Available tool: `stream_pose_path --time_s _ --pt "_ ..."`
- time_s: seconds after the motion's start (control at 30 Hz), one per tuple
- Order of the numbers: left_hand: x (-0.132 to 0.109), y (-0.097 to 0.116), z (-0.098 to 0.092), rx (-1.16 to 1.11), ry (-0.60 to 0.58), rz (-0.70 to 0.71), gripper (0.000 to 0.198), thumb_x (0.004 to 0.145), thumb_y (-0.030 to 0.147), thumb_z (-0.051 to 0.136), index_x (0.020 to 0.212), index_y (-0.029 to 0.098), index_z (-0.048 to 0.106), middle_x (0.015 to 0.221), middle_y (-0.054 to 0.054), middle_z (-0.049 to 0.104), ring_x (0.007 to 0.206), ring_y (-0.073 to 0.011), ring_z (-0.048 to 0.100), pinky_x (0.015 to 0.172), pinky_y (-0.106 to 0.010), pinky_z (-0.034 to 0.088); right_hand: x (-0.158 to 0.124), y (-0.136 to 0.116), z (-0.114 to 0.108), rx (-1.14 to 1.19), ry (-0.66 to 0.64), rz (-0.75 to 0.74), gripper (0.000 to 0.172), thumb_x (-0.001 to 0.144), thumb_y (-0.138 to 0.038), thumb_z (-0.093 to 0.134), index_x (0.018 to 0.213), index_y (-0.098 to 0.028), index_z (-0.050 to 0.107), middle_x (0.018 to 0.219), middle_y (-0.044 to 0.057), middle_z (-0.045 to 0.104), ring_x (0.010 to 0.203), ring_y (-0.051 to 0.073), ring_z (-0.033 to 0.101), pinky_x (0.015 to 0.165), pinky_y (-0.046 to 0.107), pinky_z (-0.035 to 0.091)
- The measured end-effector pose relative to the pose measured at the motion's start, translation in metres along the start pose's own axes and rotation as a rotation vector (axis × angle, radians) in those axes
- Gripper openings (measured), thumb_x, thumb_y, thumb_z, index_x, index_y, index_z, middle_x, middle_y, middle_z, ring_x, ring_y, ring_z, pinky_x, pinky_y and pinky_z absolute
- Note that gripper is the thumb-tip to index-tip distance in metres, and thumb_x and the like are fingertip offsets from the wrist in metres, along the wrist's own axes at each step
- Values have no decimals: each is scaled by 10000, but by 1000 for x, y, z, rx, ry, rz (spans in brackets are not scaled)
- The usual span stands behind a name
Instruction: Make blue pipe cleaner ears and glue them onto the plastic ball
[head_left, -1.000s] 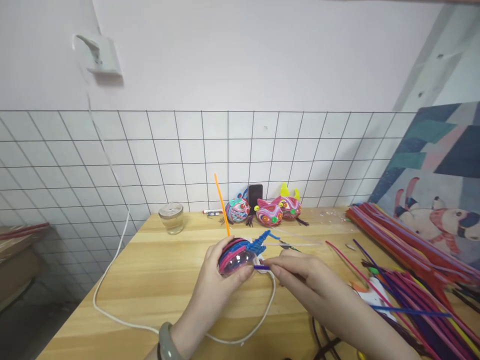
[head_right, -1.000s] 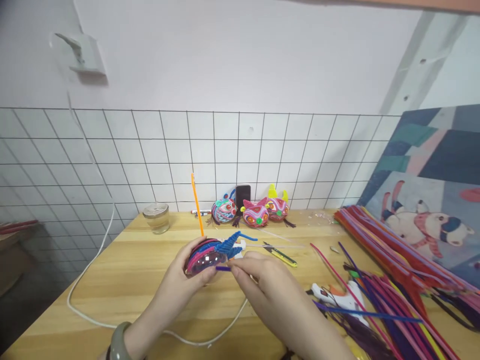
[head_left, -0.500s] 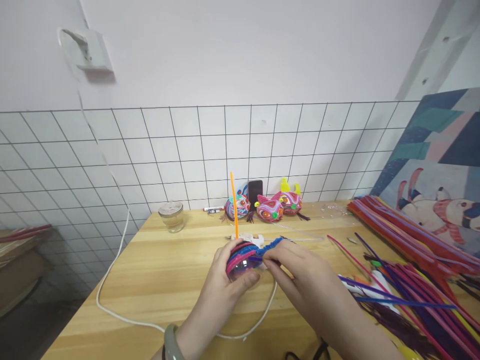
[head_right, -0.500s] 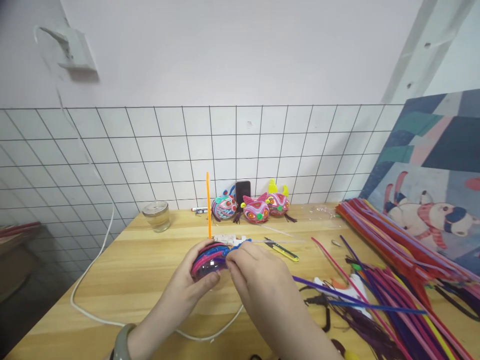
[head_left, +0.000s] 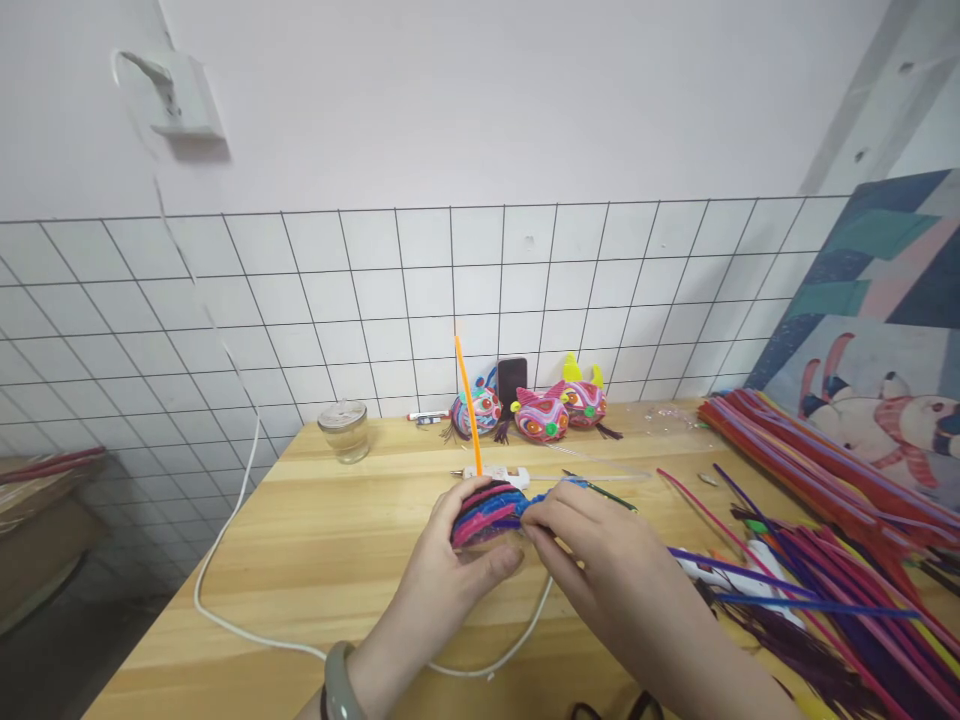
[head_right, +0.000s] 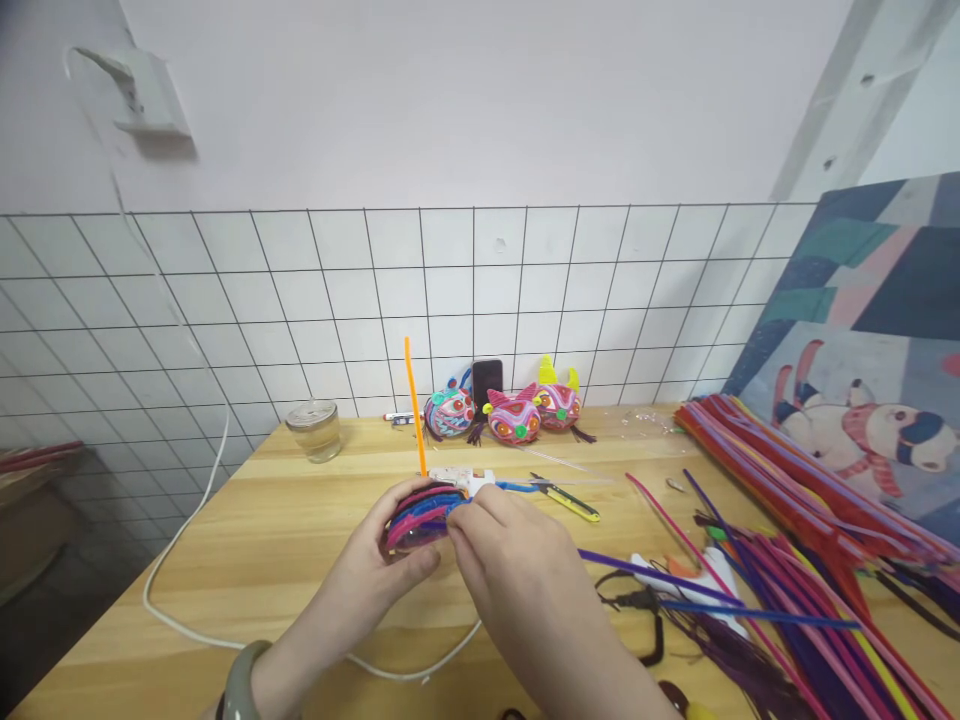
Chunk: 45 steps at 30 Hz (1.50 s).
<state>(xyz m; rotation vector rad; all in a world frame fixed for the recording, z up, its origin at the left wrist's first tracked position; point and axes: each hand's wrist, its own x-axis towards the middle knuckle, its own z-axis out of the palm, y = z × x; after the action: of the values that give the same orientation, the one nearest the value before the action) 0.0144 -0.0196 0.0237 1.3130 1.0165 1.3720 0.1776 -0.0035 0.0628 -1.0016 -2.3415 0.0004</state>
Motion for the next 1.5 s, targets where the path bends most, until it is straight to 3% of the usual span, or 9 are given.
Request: stream_pose_path --time_s 0.2,0.8,1.07,1.3,1.5 --pt "-1 0 0 33 75 -47 387 784 389 572 1143 244 549 1235 -84 560 1102 -251 533 875 -353 466 0 -1 0 -51 34 -40 269 884 -172 390 787 -198 639 682 43 587 646 168 573 611 262 447" --pt "-1 -1 1 58 88 -62 370 781 328 579 1144 257 564 1228 -80 567 1117 -260 524 872 -363 474 0 1 4 -120 53 -28 281 877 -151 371 764 -184 625 671 49 587 652 172 581 587 260 416" --pt "-1 -1 1 78 108 -50 334 781 311 570 1108 245 571 1202 -81 580 1086 -261 545 869 -364 477 -1 -1 8 -33 48 90 129 834 -178 476 772 -193 587 698 30 610 629 180 591 579 276 425" --pt "0 6 -3 -21 134 -69 334 795 337 545 1110 226 539 1203 -90 569 1039 -276 565 705 -341 553 -1 2 5 55 109 102 142 838 -176 471 813 -208 607 744 32 628 662 181 596 608 283 442" --pt "1 8 -5 -53 162 -86 354 775 368 567 1095 217 548 1158 -90 602 1007 -279 583 685 -341 560 0 2 5 75 138 96 174 847 -174 452 757 -206 598 723 36 626 638 171 586 584 264 431"
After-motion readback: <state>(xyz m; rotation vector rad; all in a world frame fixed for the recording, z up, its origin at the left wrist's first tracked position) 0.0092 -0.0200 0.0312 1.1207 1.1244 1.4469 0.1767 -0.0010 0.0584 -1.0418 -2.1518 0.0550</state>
